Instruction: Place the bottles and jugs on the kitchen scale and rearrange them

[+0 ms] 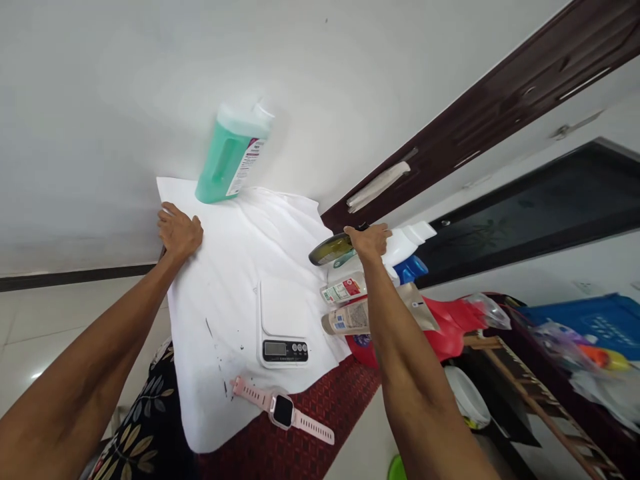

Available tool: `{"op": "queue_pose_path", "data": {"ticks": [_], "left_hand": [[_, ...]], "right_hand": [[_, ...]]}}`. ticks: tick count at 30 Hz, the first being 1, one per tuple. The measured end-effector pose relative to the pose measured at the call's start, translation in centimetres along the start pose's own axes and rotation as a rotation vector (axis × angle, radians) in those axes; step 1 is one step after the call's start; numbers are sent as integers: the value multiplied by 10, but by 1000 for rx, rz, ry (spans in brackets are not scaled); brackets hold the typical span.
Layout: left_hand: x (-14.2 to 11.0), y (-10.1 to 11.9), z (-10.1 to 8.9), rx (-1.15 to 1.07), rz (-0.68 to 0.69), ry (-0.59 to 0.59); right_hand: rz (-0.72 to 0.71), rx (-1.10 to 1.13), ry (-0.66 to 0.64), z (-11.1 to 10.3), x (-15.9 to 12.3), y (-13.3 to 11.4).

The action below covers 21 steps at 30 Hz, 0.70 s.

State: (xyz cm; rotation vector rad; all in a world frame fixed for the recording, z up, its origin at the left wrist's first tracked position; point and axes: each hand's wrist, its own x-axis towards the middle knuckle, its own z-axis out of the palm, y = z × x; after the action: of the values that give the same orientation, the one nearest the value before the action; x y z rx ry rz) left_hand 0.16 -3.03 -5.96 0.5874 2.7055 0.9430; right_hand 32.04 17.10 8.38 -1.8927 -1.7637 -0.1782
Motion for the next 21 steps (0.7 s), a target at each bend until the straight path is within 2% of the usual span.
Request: {"op": "queue_pose_path", "data": {"ticks": [2,5,6,8,11,12,14,17,21], "left_hand": [[-1,0,-1,-22,1,-5],[-1,-1,-1,-50,13,-3],[0,-1,0,-53,13,-5],[0,-2,1,-53,8,-6],[0,-4,4,-43,2,14],[0,-4,4,-39,6,22],[0,-5,5,-32,13,25],[-1,-4,3,-36,13,4],[-2,-3,0,-36,-3,-22]], "right_hand": [[-52,-4,54,-8,-6,-16],[-307,158,67,-5,-25,-65],[-381,262,16,1,-35,-88],[-454,470,-176,20,-61,-141],[-334,666,-470,53,-106,-226],[-273,702,-502,62,-119,-252],[-151,746,-486,75,-140,-292],[13,753,-413,87,-154,-325],[100,738,-373,93,-153,-336]]}}
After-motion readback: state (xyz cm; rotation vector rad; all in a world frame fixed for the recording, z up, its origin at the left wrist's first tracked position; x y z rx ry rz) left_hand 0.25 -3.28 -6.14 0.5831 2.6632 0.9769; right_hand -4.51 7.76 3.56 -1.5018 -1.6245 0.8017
